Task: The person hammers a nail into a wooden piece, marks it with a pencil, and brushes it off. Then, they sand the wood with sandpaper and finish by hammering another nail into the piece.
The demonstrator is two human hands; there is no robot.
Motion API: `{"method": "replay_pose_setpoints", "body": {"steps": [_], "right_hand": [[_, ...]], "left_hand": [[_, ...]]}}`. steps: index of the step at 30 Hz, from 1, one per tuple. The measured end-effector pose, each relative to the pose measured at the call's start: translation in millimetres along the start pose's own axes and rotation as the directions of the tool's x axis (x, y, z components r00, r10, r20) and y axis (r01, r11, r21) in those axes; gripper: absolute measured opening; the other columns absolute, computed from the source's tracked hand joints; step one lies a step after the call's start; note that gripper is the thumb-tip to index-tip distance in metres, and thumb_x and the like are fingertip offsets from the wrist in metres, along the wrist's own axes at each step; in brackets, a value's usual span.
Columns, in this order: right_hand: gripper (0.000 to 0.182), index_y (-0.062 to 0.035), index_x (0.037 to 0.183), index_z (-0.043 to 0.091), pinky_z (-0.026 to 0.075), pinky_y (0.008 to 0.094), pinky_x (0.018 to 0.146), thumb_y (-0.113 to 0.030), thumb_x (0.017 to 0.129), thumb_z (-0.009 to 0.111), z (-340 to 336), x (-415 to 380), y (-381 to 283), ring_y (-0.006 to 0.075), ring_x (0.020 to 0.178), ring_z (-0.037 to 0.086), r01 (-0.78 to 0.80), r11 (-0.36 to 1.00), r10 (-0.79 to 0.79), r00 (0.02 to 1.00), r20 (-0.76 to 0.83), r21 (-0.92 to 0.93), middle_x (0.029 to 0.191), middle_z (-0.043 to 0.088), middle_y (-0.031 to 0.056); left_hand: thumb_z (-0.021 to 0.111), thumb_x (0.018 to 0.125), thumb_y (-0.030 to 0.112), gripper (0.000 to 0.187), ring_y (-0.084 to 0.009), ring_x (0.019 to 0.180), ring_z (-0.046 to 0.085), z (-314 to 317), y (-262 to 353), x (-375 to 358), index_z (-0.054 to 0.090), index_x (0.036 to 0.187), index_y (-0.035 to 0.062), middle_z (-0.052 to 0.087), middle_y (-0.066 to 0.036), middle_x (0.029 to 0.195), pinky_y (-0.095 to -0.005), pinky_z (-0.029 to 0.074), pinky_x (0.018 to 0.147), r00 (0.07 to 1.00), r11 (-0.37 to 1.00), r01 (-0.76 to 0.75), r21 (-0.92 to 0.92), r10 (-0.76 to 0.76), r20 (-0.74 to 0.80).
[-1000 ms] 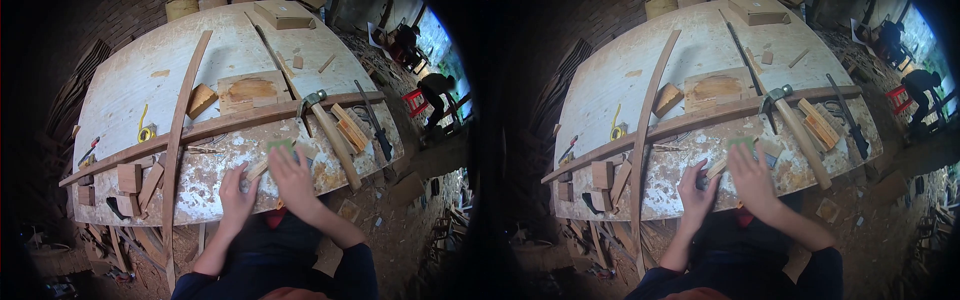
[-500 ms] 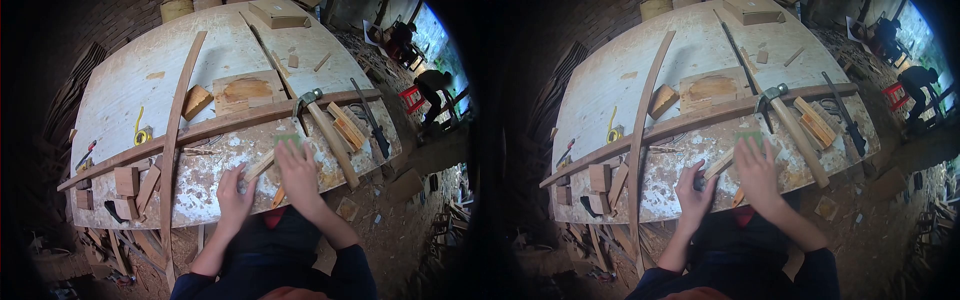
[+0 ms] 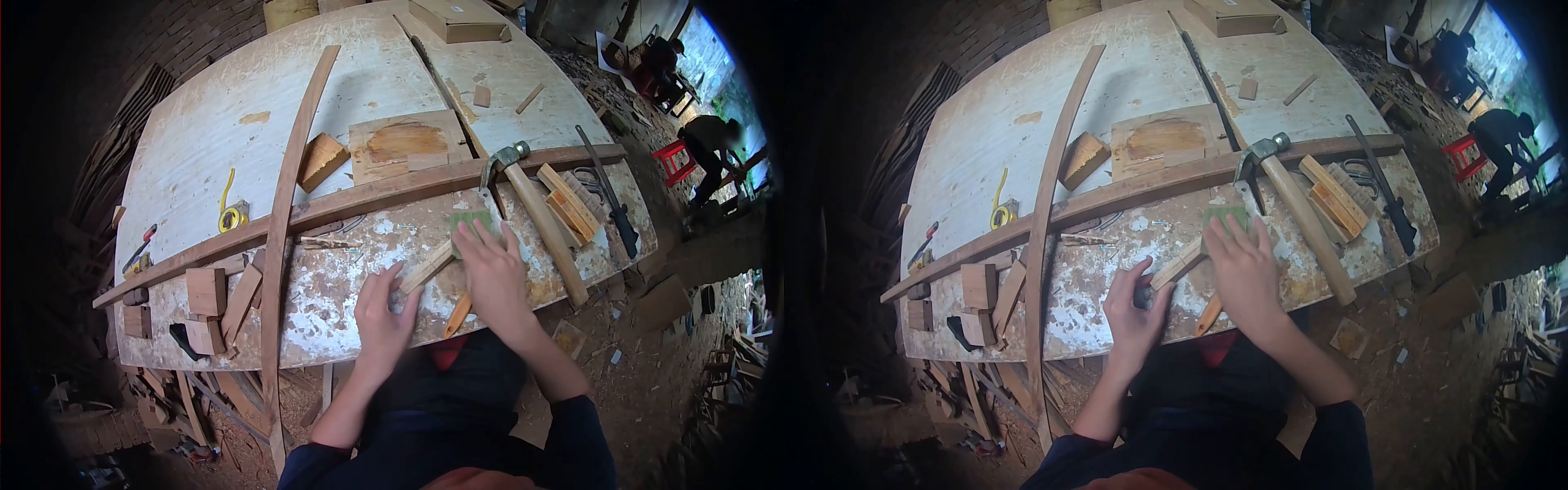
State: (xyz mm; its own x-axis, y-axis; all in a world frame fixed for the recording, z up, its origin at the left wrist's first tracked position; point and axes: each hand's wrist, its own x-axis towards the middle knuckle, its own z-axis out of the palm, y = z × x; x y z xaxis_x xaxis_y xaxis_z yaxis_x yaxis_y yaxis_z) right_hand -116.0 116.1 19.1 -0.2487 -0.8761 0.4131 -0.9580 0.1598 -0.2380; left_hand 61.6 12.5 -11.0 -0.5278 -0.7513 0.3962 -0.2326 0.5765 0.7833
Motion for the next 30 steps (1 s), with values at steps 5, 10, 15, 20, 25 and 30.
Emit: {"method": "replay_pose_setpoints", "body": {"steps": [5,10,15,20,25,30], "right_hand": [[0.039,0.0021,0.129,0.075,0.039,0.06,0.124,-0.01,0.092,0.066,-4.9,-4.1,-19.9,0.0345,0.141,0.064,0.087,0.993,-0.089,0.996,0.03,0.078,0.141,0.073,0.0197],[0.038,0.001,0.129,0.074,0.037,0.0605,0.125,-0.011,0.094,0.066,4.2,-15.6,-30.4,0.0346,0.139,0.065,0.153,0.988,-0.153,0.988,0.028,-0.014,0.142,0.073,0.0196],[0.041,0.001,0.13,0.075,0.04,0.0592,0.124,-0.008,0.091,0.066,-4.2,5.5,7.3,0.0361,0.138,0.066,-0.075,0.995,0.072,0.996,-0.053,-0.066,0.141,0.073,0.0202],[0.038,0.0012,0.129,0.074,0.038,0.0586,0.125,-0.01,0.094,0.067,1.6,-14.7,-36.5,0.0341,0.139,0.065,0.113,0.989,-0.117,0.992,0.038,0.092,0.141,0.073,0.0193],[0.039,0.0,0.13,0.075,0.038,0.0592,0.125,-0.009,0.093,0.068,1.6,-14.5,-16.5,0.0342,0.14,0.065,0.069,0.998,-0.069,0.998,-0.008,0.004,0.142,0.073,0.0175],[0.039,-0.0017,0.129,0.075,0.04,0.0599,0.124,-0.007,0.09,0.069,-7.4,-7.1,4.9,0.0327,0.139,0.066,-0.075,0.996,0.073,0.996,-0.048,-0.056,0.141,0.074,0.0159]], "left_hand": [[0.09,0.085,0.001,0.05,-0.0283,0.093,0.078,-1.2,-1.1,4.0,0.073,0.132,0.0011,0.071,-0.016,0.1,-0.0371,0.061,0.08,1.0,1.0,-0.022,0.0,0.022,0.004],[0.087,0.085,-0.002,0.05,-0.0287,0.093,0.078,-1.5,1.6,3.2,0.072,0.132,0.001,0.071,-0.016,0.101,-0.0373,0.061,0.081,1.0,0.999,0.006,-0.046,-0.005,0.01],[0.089,0.085,0.0,0.05,-0.0285,0.092,0.077,-2.9,0.8,1.4,0.072,0.132,0.0006,0.071,-0.016,0.101,-0.037,0.061,0.08,1.0,1.0,-0.021,0.005,0.021,0.011],[0.092,0.084,0.002,0.051,-0.029,0.09,0.076,-1.4,-1.0,5.4,0.072,0.131,-0.0004,0.07,-0.016,0.098,-0.039,0.06,0.078,0.999,0.999,-0.034,-0.019,0.034,0.006],[0.094,0.084,0.006,0.054,-0.027,0.091,0.078,-0.2,1.6,2.5,0.072,0.133,0.0,0.071,-0.016,0.099,-0.0363,0.06,0.079,1.0,1.0,0.006,-0.012,-0.006,-0.006],[0.093,0.084,0.005,0.053,-0.0264,0.093,0.078,-2.5,1.9,3.3,0.072,0.133,0.0002,0.072,-0.015,0.099,-0.0364,0.06,0.08,1.0,1.0,-0.001,0.011,0.001,0.021]]}}
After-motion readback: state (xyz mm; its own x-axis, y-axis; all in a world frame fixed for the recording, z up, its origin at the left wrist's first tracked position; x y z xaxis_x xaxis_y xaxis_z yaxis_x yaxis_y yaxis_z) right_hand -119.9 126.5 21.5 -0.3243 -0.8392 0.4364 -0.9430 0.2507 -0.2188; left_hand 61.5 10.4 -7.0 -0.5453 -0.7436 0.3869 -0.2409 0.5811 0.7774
